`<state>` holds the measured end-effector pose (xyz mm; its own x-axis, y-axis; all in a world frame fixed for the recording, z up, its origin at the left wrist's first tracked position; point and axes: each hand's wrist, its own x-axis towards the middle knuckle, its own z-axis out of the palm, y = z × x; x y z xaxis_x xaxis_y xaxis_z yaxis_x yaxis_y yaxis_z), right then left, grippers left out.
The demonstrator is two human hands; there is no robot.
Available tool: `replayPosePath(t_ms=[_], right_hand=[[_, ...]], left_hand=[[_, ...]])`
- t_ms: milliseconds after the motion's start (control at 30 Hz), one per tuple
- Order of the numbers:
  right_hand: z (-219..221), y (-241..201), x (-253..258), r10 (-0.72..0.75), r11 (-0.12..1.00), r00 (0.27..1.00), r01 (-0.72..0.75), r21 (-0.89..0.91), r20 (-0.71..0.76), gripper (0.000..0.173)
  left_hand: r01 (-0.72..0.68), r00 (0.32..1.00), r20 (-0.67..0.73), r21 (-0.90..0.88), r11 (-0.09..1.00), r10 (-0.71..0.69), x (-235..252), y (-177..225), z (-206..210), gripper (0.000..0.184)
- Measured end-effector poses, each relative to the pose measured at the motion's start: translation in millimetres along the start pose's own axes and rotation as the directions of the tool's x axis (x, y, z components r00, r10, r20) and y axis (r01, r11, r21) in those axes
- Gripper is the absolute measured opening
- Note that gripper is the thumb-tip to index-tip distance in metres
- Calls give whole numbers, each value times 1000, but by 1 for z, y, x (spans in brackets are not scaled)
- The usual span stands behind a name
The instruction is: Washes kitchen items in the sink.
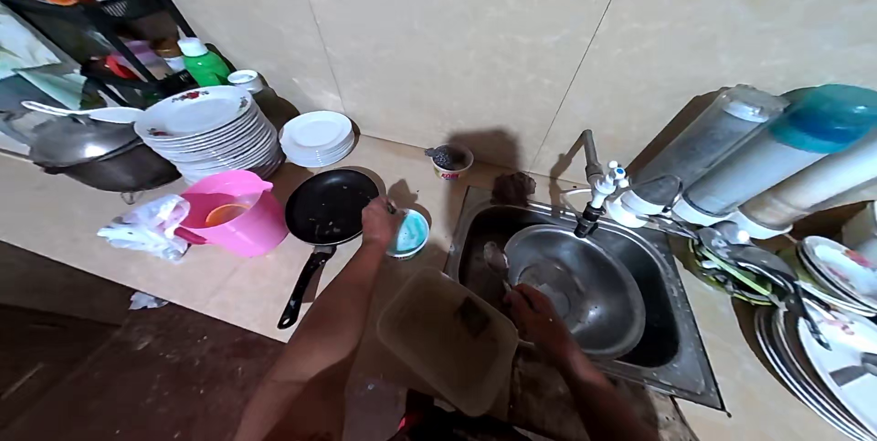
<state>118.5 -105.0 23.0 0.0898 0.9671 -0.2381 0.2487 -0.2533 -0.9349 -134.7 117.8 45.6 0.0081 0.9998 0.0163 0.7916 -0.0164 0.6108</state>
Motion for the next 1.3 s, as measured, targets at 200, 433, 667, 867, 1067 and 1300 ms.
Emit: replayPosePath(t_ms=[200,433,667,867,1067,1300], right_hand=[[-6,4,-6,22,999,1000,-23,-24,-13,27],[-2,11,-4,95,995,995,-93,45,-44,26],[6,12,-6,116,993,993,-115,9,-39,26],[22,-14,-13,34,997,997,-29,-77,65,34],[53,-34,-6,-47,990,993,61,-129,109,37],[27,-40,-5,-82,954,936,173,-246,342,36]], left_hand=[[-258,964,89,60,964,252,-22,9,2,33],[-422,711,684,226,878,165,-144,46,34,58],[-189,751,602,-198,962,271,-148,19,62,36],[108,878,426,-619,778,217,-135,43,29,30],[338,936,353,-898,281,4,-159,58,64,14],[-108,919,240,-609,785,313,-117,10,33,40]])
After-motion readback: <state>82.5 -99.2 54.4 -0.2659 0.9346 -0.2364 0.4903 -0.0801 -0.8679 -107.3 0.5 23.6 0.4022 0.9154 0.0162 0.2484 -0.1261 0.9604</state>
